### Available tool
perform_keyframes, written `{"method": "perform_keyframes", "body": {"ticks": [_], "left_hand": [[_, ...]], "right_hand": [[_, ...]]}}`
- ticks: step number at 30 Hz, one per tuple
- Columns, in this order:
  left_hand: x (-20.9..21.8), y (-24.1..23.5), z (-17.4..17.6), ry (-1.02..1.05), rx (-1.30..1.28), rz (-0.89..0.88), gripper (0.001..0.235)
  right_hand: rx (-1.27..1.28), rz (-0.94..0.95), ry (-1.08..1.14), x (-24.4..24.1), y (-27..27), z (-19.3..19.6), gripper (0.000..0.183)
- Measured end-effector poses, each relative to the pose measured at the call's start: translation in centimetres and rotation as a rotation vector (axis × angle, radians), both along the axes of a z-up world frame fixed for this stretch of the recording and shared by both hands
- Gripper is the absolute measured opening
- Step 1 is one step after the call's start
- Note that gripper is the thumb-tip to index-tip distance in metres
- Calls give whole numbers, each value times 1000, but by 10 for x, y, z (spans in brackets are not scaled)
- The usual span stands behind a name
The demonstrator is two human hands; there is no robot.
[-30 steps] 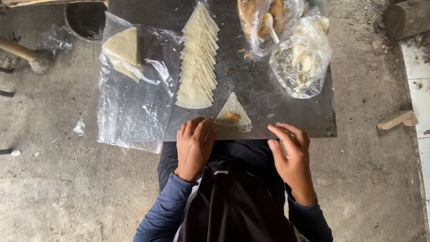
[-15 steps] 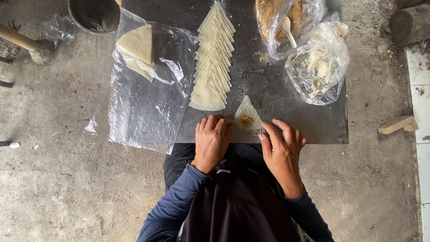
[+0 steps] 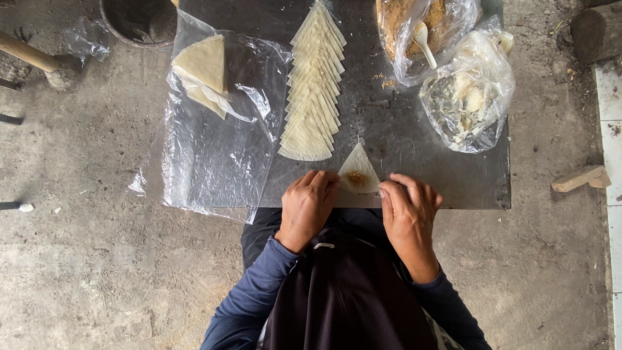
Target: The person assembles samosas by placing a triangular dough wrapper on a metal table, adding a spoonful of filling, and folding the wrapper into a sealed triangle. The process is repeated for multiple units, with finished samosas placed to the side.
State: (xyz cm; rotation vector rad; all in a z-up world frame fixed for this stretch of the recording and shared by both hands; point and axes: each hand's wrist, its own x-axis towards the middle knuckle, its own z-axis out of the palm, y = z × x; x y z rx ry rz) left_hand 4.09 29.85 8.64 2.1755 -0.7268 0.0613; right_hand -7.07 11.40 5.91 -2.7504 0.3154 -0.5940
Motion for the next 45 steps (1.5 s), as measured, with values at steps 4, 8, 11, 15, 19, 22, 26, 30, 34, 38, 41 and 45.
{"method": "perform_keyframes", "body": {"ticks": [4,8,11,15,19,22,26,30,34,38,41,45], "left_hand": [[2,5,2,52,21,-4,11],[2,3,6,43,22,-17,12],[2,2,9,-17,-50,-34,18],[1,1,10,-27,-92,-50,23],[2,-1,7,-45,-140,-65,21],[3,-3,5,-73,-138,-74,23],[4,-4,4,-121,-118,-79,27],[4,-5,0,-141,-75,-85,26],[3,-6,-4,-146,-58,-83,24],[3,-5,-7,-153,-29,-95,24],[3,-5,-8,-159,-29,-105,23],[4,-1,-9,-187,-15,-151,21]], "right_hand": [[14,15,-6,1,4,0,21],[0,46,-4,3,2,5,22],[21,64,0,5,4,6,16],[-13,74,5,7,9,7,16],[14,89,-35,10,10,10,17],[96,112,-74,11,13,14,17],[286,118,-152,13,19,16,16],[479,54,-105,16,23,15,17],[340,106,-148,22,24,12,20],[234,156,-120,27,24,10,23],[189,193,-116,32,23,11,23],[114,215,-83,31,19,16,24]]}}
